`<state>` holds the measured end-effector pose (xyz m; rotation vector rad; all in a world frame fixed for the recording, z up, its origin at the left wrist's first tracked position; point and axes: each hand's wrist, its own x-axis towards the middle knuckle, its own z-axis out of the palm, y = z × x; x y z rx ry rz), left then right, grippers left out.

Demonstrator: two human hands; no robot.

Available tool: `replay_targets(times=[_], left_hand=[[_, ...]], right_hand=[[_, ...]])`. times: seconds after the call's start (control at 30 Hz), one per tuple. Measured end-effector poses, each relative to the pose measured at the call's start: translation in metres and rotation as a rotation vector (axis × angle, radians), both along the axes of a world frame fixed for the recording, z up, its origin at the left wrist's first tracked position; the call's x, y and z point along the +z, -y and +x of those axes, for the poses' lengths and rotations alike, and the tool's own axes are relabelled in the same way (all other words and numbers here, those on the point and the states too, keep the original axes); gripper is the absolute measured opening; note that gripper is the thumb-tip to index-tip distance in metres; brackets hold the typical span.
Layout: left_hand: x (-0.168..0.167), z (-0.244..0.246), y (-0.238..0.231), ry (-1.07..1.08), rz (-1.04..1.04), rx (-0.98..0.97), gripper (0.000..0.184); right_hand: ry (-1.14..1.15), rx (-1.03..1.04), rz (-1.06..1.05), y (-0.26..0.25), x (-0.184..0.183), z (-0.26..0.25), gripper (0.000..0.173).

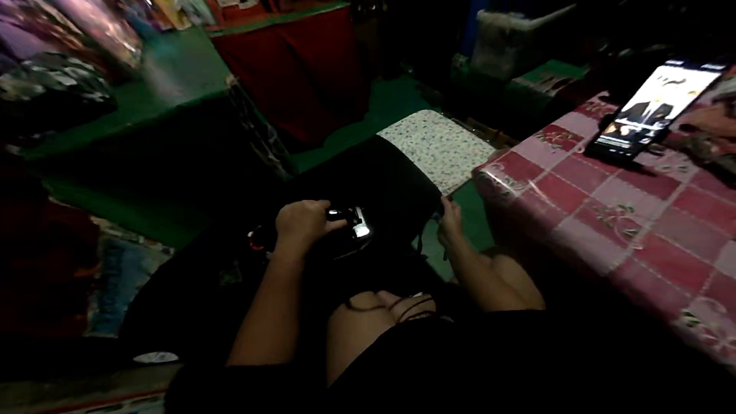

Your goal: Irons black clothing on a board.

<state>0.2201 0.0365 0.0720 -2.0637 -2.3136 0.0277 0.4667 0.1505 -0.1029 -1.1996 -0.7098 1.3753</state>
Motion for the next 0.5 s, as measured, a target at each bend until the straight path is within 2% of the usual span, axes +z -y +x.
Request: replay_targets(times=[0.07,0.1,0.2,0.3,0.4,0.5], left_hand=[[0.0,0.008,-0.005,-0.019,-0.007,-0.012,0.042],[0.0,0.013,-0.006,-0.026,-0.01,-0.022,0.044],[-0.001,0.025,-0.005,-0.019,-0.056,-0.046,0.047],[-0.001,0.026,0.002,-0.021,-0.112,-0.069,0.048],[0.002,0.019,0.014,-0.027,-0.159,-0.077,0.05],[0.007,0.005,0.033,-0.028,-0.194,-0.002,0.048]], right_hand=[[-0.107,0.184,-0.051,0.0,-0.003,-0.001,0.062],[-0.076,0.275,-0.023,0.0,-0.004,0.0,0.065],[0.247,0.419,0.066,-0.001,-0.002,0.011,0.066],[0.389,0.261,0.083,-0.009,-0.004,0.031,0.057],[0.408,0.101,0.127,-0.018,-0.007,0.051,0.053],[0.371,0.041,0.132,-0.014,-0.001,0.052,0.048]])
